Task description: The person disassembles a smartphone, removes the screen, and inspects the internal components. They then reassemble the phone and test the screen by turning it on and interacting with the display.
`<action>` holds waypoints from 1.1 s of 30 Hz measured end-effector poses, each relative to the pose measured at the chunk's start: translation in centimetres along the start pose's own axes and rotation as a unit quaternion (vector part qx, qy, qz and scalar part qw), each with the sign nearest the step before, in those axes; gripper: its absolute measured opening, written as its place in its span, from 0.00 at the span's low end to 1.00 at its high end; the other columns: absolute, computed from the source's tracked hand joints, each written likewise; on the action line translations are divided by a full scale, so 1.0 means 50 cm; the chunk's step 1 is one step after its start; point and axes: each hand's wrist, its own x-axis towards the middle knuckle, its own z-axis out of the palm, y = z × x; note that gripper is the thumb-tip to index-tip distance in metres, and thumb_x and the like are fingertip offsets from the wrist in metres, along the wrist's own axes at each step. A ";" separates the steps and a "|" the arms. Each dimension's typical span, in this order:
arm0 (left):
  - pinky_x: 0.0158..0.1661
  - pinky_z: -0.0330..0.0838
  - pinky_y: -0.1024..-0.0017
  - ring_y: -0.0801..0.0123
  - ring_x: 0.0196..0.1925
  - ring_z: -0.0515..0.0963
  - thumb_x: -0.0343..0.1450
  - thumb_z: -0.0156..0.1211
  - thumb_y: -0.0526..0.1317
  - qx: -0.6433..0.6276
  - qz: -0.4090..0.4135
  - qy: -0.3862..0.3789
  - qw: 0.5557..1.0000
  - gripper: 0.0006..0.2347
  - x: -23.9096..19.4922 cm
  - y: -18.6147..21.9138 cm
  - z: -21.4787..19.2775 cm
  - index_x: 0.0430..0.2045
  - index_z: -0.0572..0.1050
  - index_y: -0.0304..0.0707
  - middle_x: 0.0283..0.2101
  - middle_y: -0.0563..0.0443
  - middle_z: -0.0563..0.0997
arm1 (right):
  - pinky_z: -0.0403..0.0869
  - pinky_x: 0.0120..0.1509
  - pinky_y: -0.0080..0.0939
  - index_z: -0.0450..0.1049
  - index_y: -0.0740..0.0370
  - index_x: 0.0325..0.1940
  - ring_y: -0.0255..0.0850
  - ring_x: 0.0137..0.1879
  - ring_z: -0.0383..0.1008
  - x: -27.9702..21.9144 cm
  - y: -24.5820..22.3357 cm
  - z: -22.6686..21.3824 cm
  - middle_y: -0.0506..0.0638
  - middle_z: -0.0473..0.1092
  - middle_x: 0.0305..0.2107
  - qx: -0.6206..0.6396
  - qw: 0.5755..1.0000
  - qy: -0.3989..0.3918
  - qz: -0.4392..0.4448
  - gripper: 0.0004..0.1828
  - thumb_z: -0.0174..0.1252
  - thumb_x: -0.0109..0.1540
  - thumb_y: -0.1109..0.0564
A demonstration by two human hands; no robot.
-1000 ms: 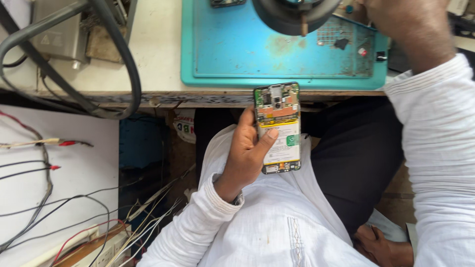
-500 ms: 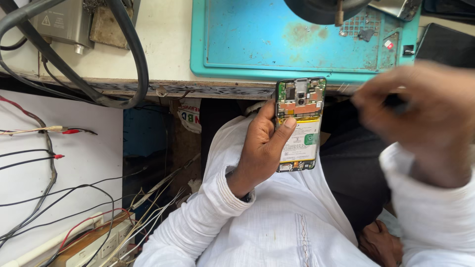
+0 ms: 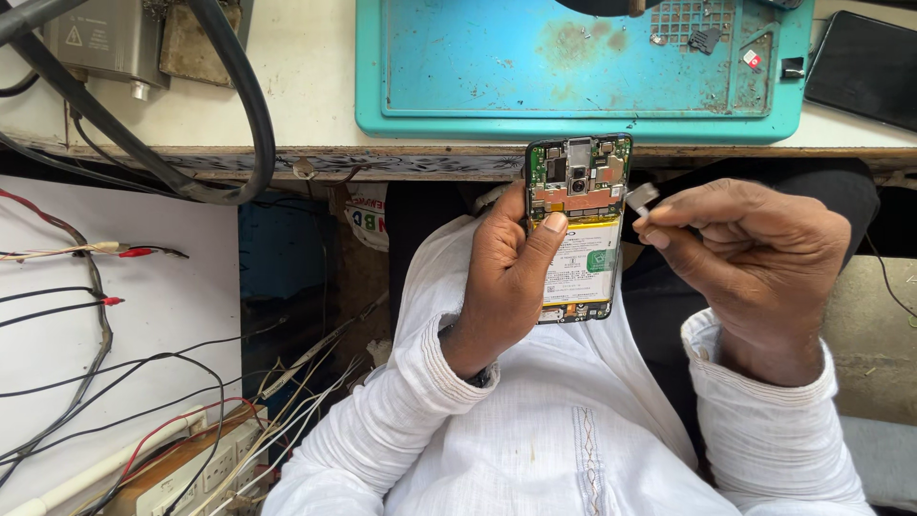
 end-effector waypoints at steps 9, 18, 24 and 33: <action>0.46 0.80 0.76 0.78 0.42 0.82 0.84 0.47 0.39 0.025 0.024 -0.005 0.999 0.13 -0.008 0.005 0.015 0.60 0.65 0.29 0.45 0.45 0.82 | 0.59 0.26 0.20 0.78 0.72 0.44 0.23 0.25 0.65 -0.001 0.001 0.015 0.58 0.77 0.36 -0.023 0.999 -0.040 -0.022 0.10 0.66 0.59 0.74; 0.49 0.81 0.74 0.76 0.46 0.81 0.79 0.48 0.29 0.052 -0.005 -0.021 0.998 0.16 -0.032 0.020 0.018 0.63 0.63 0.26 0.48 0.40 0.79 | 0.59 0.23 0.23 0.78 0.71 0.41 0.27 0.26 0.68 -0.017 -0.015 0.043 0.59 0.76 0.36 -0.157 0.986 0.010 -0.051 0.10 0.67 0.58 0.74; 0.50 0.79 0.77 0.77 0.49 0.80 0.80 0.48 0.28 0.024 -0.002 -0.033 0.999 0.14 -0.033 0.026 0.022 0.61 0.62 0.25 0.51 0.41 0.77 | 0.68 0.31 0.23 0.79 0.68 0.46 0.28 0.35 0.72 -0.023 -0.013 0.047 0.54 0.73 0.40 -0.149 0.986 0.021 -0.074 0.09 0.70 0.65 0.72; 0.51 0.80 0.74 0.76 0.48 0.80 0.80 0.51 0.31 0.032 -0.011 -0.033 0.999 0.15 -0.034 0.026 0.027 0.61 0.64 0.28 0.49 0.43 0.78 | 0.71 0.32 0.24 0.80 0.65 0.47 0.30 0.37 0.72 -0.029 -0.014 0.048 0.52 0.72 0.38 -0.141 0.987 0.034 -0.065 0.11 0.71 0.63 0.70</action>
